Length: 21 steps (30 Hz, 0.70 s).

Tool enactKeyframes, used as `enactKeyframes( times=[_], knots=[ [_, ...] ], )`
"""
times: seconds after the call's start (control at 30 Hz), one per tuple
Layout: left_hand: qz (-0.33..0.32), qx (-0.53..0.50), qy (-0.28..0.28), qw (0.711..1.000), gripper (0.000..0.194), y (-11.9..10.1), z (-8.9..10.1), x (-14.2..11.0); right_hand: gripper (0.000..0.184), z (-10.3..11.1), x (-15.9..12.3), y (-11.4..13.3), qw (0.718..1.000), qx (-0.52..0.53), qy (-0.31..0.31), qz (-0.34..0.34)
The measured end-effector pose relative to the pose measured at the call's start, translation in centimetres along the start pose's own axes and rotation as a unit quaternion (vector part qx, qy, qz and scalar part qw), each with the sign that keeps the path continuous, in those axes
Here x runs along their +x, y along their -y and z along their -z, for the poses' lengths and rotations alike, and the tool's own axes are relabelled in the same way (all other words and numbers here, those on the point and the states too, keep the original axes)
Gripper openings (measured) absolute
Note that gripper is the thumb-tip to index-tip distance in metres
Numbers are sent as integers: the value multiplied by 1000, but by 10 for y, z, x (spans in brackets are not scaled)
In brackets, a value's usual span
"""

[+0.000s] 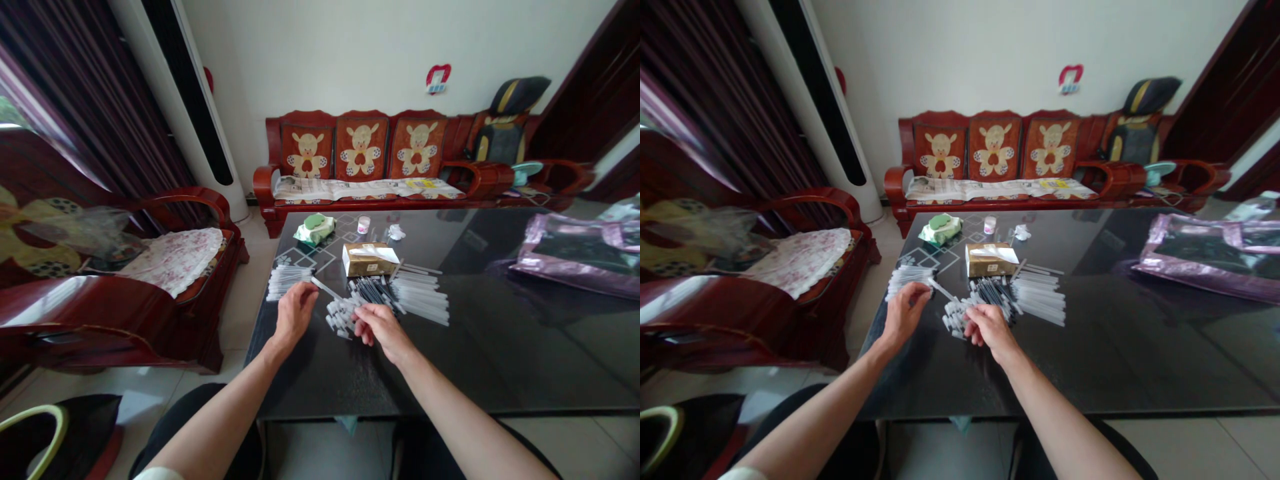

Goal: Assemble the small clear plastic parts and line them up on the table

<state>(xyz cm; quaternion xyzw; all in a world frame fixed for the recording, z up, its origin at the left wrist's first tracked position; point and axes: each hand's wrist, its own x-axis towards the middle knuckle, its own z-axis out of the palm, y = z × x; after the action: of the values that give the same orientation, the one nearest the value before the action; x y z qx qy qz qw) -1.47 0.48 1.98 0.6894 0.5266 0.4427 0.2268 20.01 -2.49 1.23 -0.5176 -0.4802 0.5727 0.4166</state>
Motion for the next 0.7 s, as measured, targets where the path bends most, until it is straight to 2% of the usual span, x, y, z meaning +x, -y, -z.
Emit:
enactKeyframes(
  times=[0.07, 0.17, 0.23, 0.3, 0.47, 0.7],
  knots=[
    [104, -122, 70, 985, 30, 5, -3, 0, 39, -1, -1, 1, 1000, 9, 11, 5],
    [201, -317, 149, 915, 43, 7, -12, -3, 38, -6, -3, 2, 999, 11, 47, 9],
    [229, -403, 154, 872, 46, 5, -18, -5, 37, -9, -4, 2, 998, 7, 67, 8],
    [243, -447, 145, 849, 45, 3, -22, -6, 39, -12, -5, 3, 997, 11, 75, 2],
    [248, -471, 137, 835, 43, 3, -21, -5, 48, -13, -3, 3, 995, 30, 89, -33],
    [239, -470, 136, 839, 42, 0, -19, -6, 44, -12, -3, 3, 991, 30, 124, -33]
  ],
)
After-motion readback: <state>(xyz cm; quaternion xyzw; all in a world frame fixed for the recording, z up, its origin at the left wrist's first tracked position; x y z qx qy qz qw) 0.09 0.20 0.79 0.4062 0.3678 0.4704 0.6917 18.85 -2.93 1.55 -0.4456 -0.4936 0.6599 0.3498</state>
